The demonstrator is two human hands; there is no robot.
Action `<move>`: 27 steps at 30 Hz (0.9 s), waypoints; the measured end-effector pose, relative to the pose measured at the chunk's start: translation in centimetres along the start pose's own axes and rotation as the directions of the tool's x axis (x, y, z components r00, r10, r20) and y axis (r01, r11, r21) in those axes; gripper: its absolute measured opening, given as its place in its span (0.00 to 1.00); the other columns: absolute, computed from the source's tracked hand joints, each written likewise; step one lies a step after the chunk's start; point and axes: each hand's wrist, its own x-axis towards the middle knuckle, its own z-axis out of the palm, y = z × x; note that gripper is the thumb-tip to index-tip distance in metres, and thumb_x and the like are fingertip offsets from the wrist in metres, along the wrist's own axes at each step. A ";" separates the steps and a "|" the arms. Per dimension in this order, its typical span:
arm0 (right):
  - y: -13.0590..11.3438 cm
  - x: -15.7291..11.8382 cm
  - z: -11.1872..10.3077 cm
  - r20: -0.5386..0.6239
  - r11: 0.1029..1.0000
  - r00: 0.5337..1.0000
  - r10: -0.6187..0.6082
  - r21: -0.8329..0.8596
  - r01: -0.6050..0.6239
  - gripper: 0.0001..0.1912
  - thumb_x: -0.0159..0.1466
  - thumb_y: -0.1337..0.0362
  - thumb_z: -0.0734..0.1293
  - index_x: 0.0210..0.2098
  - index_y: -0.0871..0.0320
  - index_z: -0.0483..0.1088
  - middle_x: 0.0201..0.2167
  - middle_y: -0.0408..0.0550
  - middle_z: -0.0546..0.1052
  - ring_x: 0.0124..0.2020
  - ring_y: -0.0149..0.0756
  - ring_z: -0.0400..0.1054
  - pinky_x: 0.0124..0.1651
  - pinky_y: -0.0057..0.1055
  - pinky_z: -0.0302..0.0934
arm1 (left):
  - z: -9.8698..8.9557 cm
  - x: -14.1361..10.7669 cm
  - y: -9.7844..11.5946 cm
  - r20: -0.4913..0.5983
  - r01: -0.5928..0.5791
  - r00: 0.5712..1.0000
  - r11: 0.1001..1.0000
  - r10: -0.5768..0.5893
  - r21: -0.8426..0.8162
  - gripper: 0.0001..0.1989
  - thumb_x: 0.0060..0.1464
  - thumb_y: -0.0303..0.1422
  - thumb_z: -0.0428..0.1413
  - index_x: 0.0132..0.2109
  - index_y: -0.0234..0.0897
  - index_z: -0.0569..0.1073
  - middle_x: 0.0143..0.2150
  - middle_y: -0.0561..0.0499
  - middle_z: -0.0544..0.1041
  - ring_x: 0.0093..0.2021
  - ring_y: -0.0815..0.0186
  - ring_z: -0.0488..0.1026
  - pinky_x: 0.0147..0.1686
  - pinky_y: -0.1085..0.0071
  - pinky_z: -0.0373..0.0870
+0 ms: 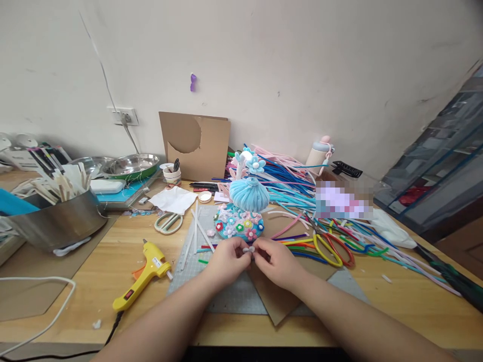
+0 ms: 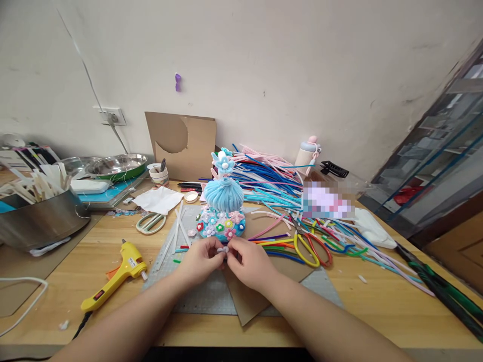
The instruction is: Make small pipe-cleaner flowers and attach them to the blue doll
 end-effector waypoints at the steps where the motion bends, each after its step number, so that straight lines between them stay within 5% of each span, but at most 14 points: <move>1: 0.1 0.1 0.0 0.008 1.000 1.000 0.010 0.013 -0.010 0.07 0.61 0.69 0.60 0.26 0.57 0.63 0.23 0.41 0.67 0.25 0.30 0.60 0.28 0.25 0.50 | 0.0 0.0 0.0 -0.004 -0.011 1.000 1.000 0.011 0.018 0.04 0.48 0.31 0.54 0.28 0.36 0.68 0.22 0.54 0.72 0.24 0.68 0.71 0.24 0.74 0.64; 8: 0.4 0.5 0.0 -0.038 0.992 0.999 0.020 0.128 -0.015 0.09 0.62 0.67 0.59 0.26 0.57 0.62 0.23 0.41 0.66 0.25 0.31 0.59 0.28 0.26 0.50 | 0.1 0.4 0.3 -0.023 0.061 0.998 0.993 -0.064 -0.100 0.07 0.47 0.35 0.57 0.29 0.36 0.68 0.21 0.53 0.73 0.23 0.66 0.73 0.26 0.72 0.67; 27: 0.6 0.5 0.4 -0.015 0.960 0.998 0.064 0.275 -0.057 0.09 0.61 0.66 0.60 0.24 0.58 0.61 0.21 0.39 0.63 0.23 0.29 0.56 0.26 0.25 0.50 | 0.2 0.2 0.2 -0.043 0.031 0.999 0.999 -0.033 -0.044 0.08 0.46 0.36 0.57 0.28 0.36 0.67 0.20 0.55 0.70 0.20 0.67 0.70 0.22 0.74 0.63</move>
